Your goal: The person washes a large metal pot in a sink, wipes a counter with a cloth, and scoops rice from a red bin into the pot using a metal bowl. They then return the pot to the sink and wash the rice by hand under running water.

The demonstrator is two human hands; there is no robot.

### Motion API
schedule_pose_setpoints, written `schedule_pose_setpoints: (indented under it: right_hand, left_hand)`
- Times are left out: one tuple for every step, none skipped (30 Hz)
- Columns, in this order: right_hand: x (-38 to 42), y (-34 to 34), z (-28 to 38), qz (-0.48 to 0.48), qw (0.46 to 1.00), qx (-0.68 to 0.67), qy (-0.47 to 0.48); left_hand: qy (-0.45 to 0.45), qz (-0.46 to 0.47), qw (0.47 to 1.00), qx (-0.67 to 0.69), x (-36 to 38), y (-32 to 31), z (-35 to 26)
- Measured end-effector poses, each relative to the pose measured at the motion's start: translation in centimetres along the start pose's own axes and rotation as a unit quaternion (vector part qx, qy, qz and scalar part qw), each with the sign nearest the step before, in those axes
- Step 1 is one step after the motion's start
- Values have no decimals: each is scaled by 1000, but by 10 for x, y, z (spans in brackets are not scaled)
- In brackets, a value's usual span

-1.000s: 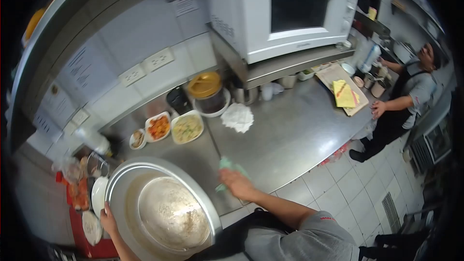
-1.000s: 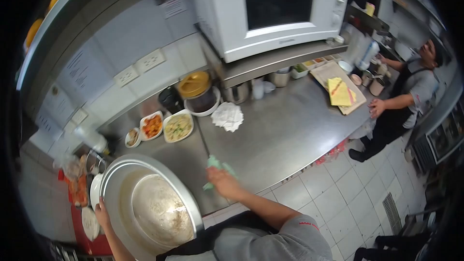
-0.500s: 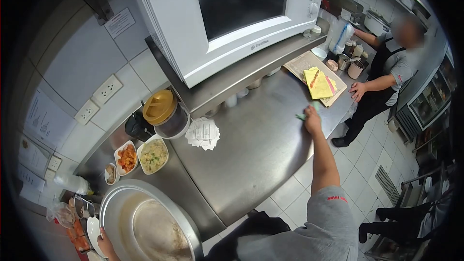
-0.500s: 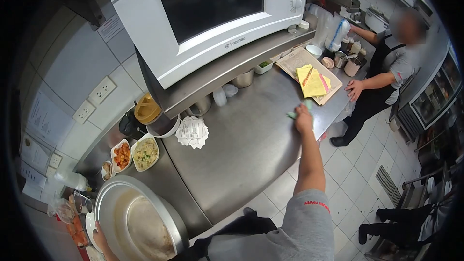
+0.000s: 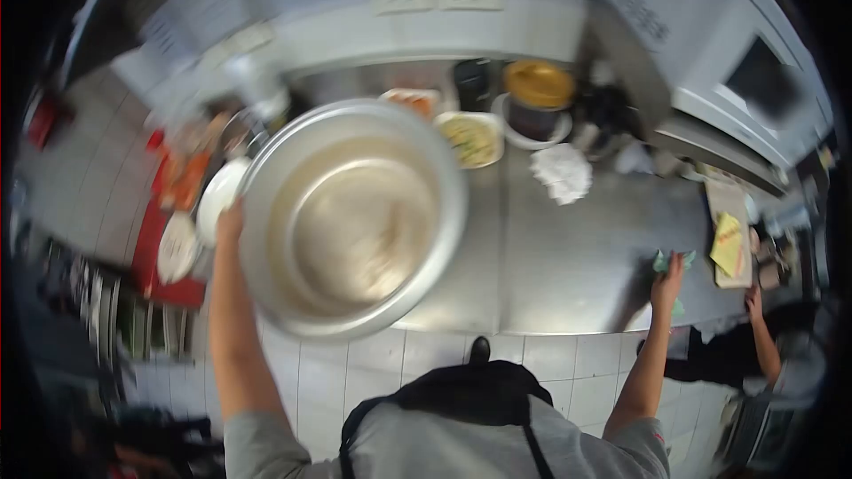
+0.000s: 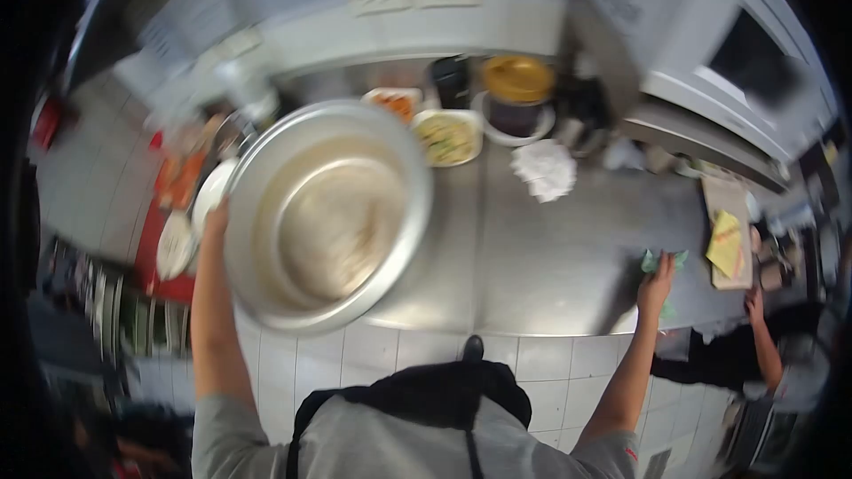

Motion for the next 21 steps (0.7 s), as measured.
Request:
schedule_pose_setpoints:
  right_hand:
    - [16, -29, 15, 71, 992, 106, -22]
    - [34, -51, 28, 130, 967, 215, -42]
    - [47, -45, 60, 92, 982, 163, -1]
    - [63, -32, 88, 54, 992, 109, 36]
    - [82, -15, 115, 17, 996, 54, 67]
    - [113, 7, 153, -15, 994, -1, 111]
    - [145, 2, 175, 64, 982, -101, 146]
    - [179, -1, 198, 143, 953, -197, 179]
    - [229, 7, 233, 186, 933, -259, 165]
    - [287, -5, 258, 308, 886, -272, 214]
    - [343, -32, 261, 399, 866, -229, 195]
    - [406, -2, 300, 349, 826, -201, 395]
    - [463, -25, 304, 478, 751, -237, 389]
    - [510, -32, 316, 597, 688, -211, 355]
    - [541, -38, 324, 606, 667, -225, 370]
    - [563, -63, 320, 609, 678, -205, 357]
    - [579, -100, 307, 637, 690, -178, 296]
    - [591, -158, 281, 681, 692, -147, 190]
    - [602, -206, 246, 716, 685, -110, 75]
    - [602, -232, 225, 720, 664, -160, -123]
    - [607, -257, 207, 690, 619, -205, -314]
  left_hand:
    - [71, -32, 987, 138, 17, 17, -11]
    - [85, -36, 970, 224, 23, 17, -5]
    - [131, 90, 854, 495, 50, 8, -31]
    - [135, 5, 859, 494, 76, 39, -33]
    - [135, -78, 859, 487, 96, 62, -20]
    - [93, -134, 859, 485, 105, 63, 12]
    - [48, -187, 855, 482, 120, 47, 46]
    - [4, -240, 846, 476, 142, 37, 75]
    - [34, -244, 830, 500, 179, 20, 99]
    - [63, -247, 813, 524, 227, -1, 122]
    - [135, -219, 812, 524, 274, -59, 167]
    - [222, -172, 801, 529, 332, -115, 201]
    - [329, -140, 770, 527, 405, -176, 231]
    - [374, -158, 743, 532, 479, -234, 254]
    - [398, -176, 740, 512, 552, -265, 255]
    - [454, -106, 730, 500, 626, -302, 247]
    - [517, -17, 681, 518, 698, -326, 224]
    - [609, -9, 585, 535, 751, -327, 191]
    - [688, -4, 498, 528, 789, -314, 159]
    - [708, -4, 441, 552, 828, -326, 142]
    - [604, 34, 523, 600, 859, -356, 143]
Point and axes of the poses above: each hand's wrist, its own x-axis away from the middle knuckle, its own y-axis out of the back of the hand, z = x × y, the point moved 10 cm from there along -x, towards the middle knuckle, and after that the axes turned 14 degrees about -y, right-handed, at the moved point
